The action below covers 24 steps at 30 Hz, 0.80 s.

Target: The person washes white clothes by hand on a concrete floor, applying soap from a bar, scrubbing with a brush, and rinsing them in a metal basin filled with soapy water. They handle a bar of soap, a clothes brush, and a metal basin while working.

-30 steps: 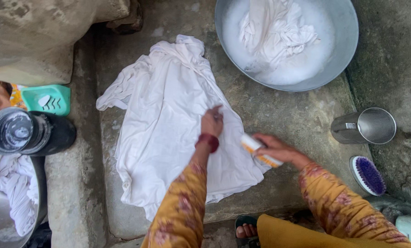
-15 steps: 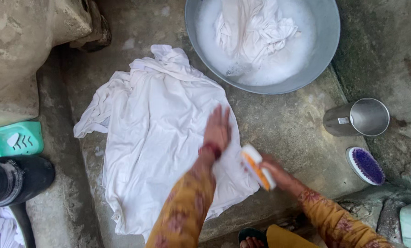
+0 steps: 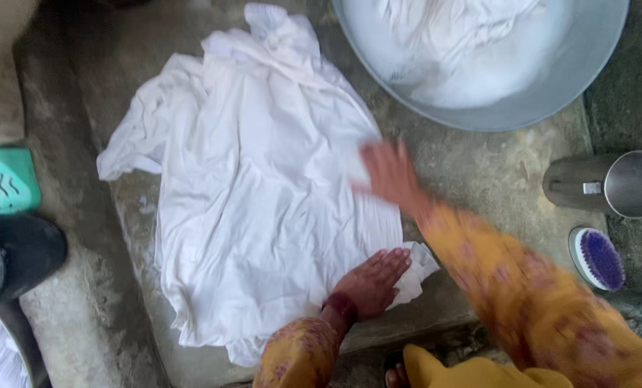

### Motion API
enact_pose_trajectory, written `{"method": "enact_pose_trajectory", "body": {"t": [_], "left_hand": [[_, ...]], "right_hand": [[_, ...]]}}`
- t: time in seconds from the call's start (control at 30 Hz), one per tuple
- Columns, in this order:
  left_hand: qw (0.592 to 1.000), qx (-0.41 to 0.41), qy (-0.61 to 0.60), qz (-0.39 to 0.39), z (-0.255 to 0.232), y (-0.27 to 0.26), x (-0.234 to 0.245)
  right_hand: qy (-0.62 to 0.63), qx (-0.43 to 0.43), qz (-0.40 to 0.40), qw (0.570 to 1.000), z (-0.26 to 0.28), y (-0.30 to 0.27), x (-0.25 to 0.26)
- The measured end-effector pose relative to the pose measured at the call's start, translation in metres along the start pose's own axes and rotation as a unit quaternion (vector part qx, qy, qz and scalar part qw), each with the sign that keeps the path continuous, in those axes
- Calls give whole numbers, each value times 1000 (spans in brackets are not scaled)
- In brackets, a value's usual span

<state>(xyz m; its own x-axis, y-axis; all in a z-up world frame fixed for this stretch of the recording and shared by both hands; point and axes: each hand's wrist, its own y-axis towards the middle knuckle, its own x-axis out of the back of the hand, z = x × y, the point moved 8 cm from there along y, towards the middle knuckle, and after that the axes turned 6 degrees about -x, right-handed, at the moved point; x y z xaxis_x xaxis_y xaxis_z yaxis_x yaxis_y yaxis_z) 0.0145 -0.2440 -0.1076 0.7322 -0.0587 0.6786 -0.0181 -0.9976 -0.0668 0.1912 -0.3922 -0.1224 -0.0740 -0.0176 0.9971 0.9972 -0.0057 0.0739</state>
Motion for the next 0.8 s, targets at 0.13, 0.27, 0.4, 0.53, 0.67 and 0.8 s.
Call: {"method": "enact_pose_trajectory", "body": {"t": [0.13,0.27,0.4,0.53,0.67,0.8], "left_hand": [[999,0,31,-26,-3,2,25],[998,4,60,-25,-9,3,31],[952,121,-92,264,5,-12,-19],[997,-8,77,-5,-1,5,13],[1000,-1,13,14,-11,3,15],[999,-7,50,9,-9,4,28]], "right_hand": [[119,-54,-92,987,-32,102,38],[39,75,-168,982,26,-33,60],[135,61,4,989,55,-107,47],[1,-53,-69,996,-10,12,25],[69,-22,-123,990,-23,91,41],[63,29,-36,997,32,-80,42]]}}
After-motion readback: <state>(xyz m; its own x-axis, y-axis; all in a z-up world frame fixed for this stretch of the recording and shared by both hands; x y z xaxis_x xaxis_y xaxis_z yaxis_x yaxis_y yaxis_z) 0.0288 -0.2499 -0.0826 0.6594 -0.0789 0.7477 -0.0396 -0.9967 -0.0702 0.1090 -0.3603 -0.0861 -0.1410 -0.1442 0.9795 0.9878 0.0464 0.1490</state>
